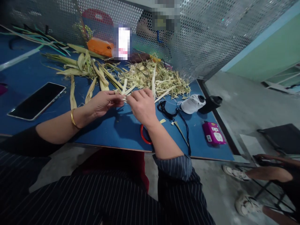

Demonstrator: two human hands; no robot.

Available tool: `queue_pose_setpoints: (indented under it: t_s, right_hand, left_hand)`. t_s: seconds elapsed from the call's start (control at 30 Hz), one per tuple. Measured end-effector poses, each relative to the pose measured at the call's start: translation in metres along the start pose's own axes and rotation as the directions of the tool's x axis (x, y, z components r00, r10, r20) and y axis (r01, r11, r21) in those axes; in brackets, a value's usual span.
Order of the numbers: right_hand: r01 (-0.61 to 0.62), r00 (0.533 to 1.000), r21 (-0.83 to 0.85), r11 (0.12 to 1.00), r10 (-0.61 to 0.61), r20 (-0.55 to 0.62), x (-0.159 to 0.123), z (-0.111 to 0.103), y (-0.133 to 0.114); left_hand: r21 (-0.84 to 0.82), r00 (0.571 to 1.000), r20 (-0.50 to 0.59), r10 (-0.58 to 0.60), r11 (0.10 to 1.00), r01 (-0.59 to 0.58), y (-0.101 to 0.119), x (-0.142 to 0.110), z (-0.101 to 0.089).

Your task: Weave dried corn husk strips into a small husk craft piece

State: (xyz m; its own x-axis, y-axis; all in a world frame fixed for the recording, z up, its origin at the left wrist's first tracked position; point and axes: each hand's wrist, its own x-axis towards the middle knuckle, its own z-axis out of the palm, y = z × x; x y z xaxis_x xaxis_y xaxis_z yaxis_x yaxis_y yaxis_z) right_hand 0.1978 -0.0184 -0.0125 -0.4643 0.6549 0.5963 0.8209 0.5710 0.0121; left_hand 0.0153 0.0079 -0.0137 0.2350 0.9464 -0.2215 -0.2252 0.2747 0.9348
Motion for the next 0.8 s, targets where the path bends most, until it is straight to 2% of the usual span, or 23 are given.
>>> queue_pose_setpoints:
  t_s: [0.07,0.13,0.2,0.23,0.27,0.33,0.37,0.4,0.43,0.47,0.5,0.57,0.6,0.67,0.73,0.8]
  right_hand:
    - [0.013,1.000,-0.020,1.000,-0.013,0.009,-0.001,0.001,-0.006]
    - [-0.037,0.999,0.062,0.997,0.036,0.017,-0.002,0.004,-0.014]
    - [-0.200,0.980,0.276,0.940,0.191,0.059,-0.003,0.010,-0.021]
    - [-0.325,0.945,0.422,0.846,0.303,0.119,-0.003,0.012,-0.023]
    - [-0.455,0.887,0.567,0.687,0.409,0.215,-0.002,0.015,-0.023]
    - [-0.638,0.720,0.734,0.231,0.515,0.465,-0.001,0.020,-0.020]
    - [-0.670,0.641,0.743,0.014,0.515,0.569,0.000,0.021,-0.017]
    - [-0.666,0.581,0.730,-0.154,0.508,0.636,0.001,0.023,-0.013]
    - [-0.641,0.541,0.720,-0.265,0.510,0.669,0.002,0.024,-0.010]
    - [-0.609,0.519,0.724,-0.325,0.527,0.673,0.003,0.024,-0.006]
    - [-0.572,0.512,0.744,-0.345,0.558,0.653,0.003,0.025,-0.004]
    - [-0.509,0.532,0.810,-0.291,0.633,0.562,0.003,0.024,-0.002]
    - [-0.487,0.556,0.846,-0.217,0.670,0.492,0.003,0.023,-0.003]
    - [-0.461,0.637,0.887,0.013,0.701,0.321,0.002,0.019,-0.008]
    - [-0.431,0.749,0.864,0.260,0.637,0.182,0.002,0.014,-0.016]
    - [-0.404,0.830,0.820,0.404,0.540,0.143,0.001,0.009,-0.022]
  left_hand:
    - [-0.017,1.000,-0.011,-0.002,1.000,0.002,0.000,0.000,0.001]
    - [-0.021,0.999,-0.028,0.027,0.999,-0.028,-0.001,0.000,0.001]
    - [-0.012,0.998,-0.043,0.056,0.998,-0.056,-0.003,0.001,0.001]
    - [-0.008,0.996,-0.049,0.069,0.998,-0.069,-0.004,0.002,0.000]
    - [-0.006,0.996,-0.051,0.080,0.997,-0.080,-0.005,0.002,0.000]
    - [-0.006,0.995,-0.039,0.096,0.995,-0.096,-0.007,0.003,-0.001]
    - [-0.002,0.995,-0.029,0.101,0.995,-0.101,-0.007,0.003,-0.001]
    - [0.008,0.995,-0.016,0.102,0.995,-0.102,-0.008,0.003,-0.001]
    - [0.025,0.995,0.002,0.101,0.995,-0.101,-0.008,0.003,-0.001]
    - [0.045,0.995,0.018,0.097,0.994,-0.098,-0.009,0.003,-0.001]
    - [0.065,0.995,0.031,0.093,0.993,-0.095,-0.009,0.002,-0.001]
    - [0.095,0.995,0.046,0.086,0.991,-0.090,-0.010,0.002,0.000]
    - [0.106,0.995,0.046,0.084,0.990,-0.088,-0.010,0.001,0.000]
    - [0.127,0.996,0.035,0.083,0.988,-0.086,-0.010,0.001,0.000]
    - [0.157,0.994,0.040,0.098,0.982,-0.103,-0.008,-0.001,0.001]
    - [0.183,0.991,0.062,0.120,0.975,-0.130,-0.007,-0.002,0.002]
